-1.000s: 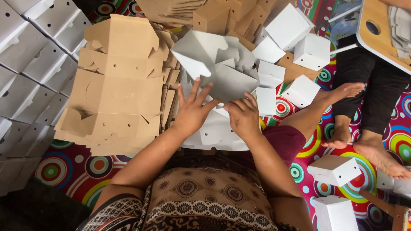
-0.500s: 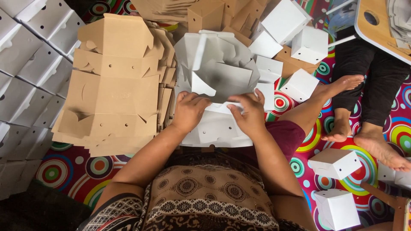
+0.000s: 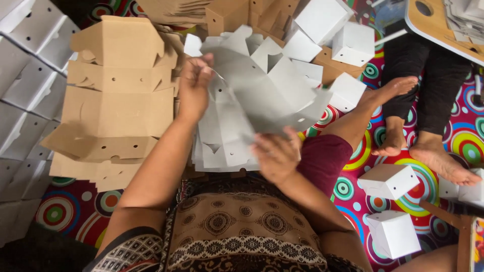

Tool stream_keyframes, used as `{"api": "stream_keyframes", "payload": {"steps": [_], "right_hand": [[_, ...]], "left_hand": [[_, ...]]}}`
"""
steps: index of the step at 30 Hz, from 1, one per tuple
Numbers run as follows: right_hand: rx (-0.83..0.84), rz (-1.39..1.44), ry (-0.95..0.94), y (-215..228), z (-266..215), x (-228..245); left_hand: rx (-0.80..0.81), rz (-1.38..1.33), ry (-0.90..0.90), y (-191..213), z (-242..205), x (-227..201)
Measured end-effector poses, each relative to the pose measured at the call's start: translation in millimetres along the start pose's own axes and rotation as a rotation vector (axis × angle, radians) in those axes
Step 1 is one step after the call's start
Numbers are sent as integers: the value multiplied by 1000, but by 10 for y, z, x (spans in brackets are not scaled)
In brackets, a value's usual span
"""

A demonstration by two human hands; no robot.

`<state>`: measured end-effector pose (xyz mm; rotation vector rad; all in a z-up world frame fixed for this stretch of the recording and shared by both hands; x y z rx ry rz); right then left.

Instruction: Assembling small white cardboard boxes from flat templates and stacking them on the floor.

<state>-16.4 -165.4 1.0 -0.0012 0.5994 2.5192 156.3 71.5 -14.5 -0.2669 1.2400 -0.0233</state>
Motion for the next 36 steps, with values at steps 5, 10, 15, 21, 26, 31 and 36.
{"api": "stream_keyframes", "payload": {"steps": [5, 10, 15, 21, 26, 31, 36], "right_hand": [[245, 366, -114, -610, -89, 359], [490, 778, -322, -842, -117, 368], [-91, 995, -415, -425, -334, 77], [-21, -192, -1211, 1449, -1248, -1307], [377, -937, -1678, 2841, -3862, -1869], [151, -652, -2091, 2981, -4164, -1665], [-833, -407, -1702, 3023, -3731, -1670]], "left_hand": [[-111, 359, 92, 303, -7, 301], [-134, 743, 166, 74, -384, -156], [298, 1273, -148, -574, -891, -135], [919, 1669, 392, -245, -1231, 760], [913, 1596, 166, -20, -1228, 953], [803, 1580, 86, -297, -1218, 518], [676, 984, 85, -936, -1186, -450]]}}
Point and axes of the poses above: each hand's wrist, its own z-axis towards the middle knuckle, its own y-axis out of the back of the hand, x = y × z, the point moved 9 cm from there along z, towards the middle knuckle, and after that the axes turned 10 degrees about y, right-handed, at the moved point
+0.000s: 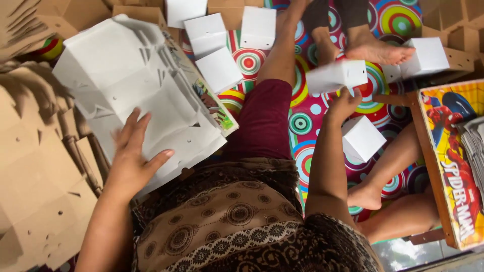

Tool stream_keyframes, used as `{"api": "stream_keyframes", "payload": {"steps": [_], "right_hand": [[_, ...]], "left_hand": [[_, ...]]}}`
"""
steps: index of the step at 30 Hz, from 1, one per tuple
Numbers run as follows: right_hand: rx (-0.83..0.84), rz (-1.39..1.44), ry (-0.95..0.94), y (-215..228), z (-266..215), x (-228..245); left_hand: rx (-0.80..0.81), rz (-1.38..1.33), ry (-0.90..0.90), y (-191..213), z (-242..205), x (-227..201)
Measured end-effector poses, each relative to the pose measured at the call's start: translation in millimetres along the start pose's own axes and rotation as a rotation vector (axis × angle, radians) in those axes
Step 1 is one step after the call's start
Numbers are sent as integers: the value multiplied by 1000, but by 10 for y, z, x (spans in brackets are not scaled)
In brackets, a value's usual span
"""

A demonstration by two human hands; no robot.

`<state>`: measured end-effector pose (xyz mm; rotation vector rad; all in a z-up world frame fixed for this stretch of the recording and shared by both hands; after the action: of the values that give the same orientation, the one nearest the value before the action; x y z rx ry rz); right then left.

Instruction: Assembling small white cardboard boxes from flat templates and stacking them on the floor.

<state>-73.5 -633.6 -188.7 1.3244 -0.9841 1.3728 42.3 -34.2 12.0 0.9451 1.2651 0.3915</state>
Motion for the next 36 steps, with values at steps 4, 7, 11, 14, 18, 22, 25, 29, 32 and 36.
{"api": "stream_keyframes", "payload": {"steps": [4, 7, 11, 14, 18, 22, 25, 29, 32, 36], "right_hand": [[-66, 110, 312, -260, -288, 526], [81, 76, 475, -579, -239, 708], [278, -258, 359, -779, 187, 201], [375, -247, 205, -913, 318, -183], [303, -359, 192, -1138, 288, -53], [340, -678, 377, -1572, 351, 161], [499, -924, 404, -1831, 81, 618], [808, -1584, 500, -2096, 370, 187], [802, -1583, 631, -2173, 607, -37], [902, -1508, 588, -2286, 614, 38]], "left_hand": [[44, -269, -55, -120, 48, -275], [181, -232, 18, -253, 80, -312], [192, -296, 54, -281, 43, -156], [198, -308, 89, -275, 10, -77], [222, -316, 114, -343, 55, -56], [230, -320, 79, -403, 94, -40], [229, -293, 86, -461, 112, 27], [271, -207, 243, -614, 136, 287], [255, -258, 218, -659, 148, 364], [281, -282, 221, -723, 173, 423]]}}
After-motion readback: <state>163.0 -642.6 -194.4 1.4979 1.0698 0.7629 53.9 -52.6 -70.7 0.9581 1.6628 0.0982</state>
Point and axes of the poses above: each hand's wrist, its own z-axis towards the middle knuckle, its own y-axis out of the back of the hand, x = y × z, the point moved 9 cm from there along z, towards the middle knuckle, and after that the axes turned 10 degrees about y, right-handed, at the moved point
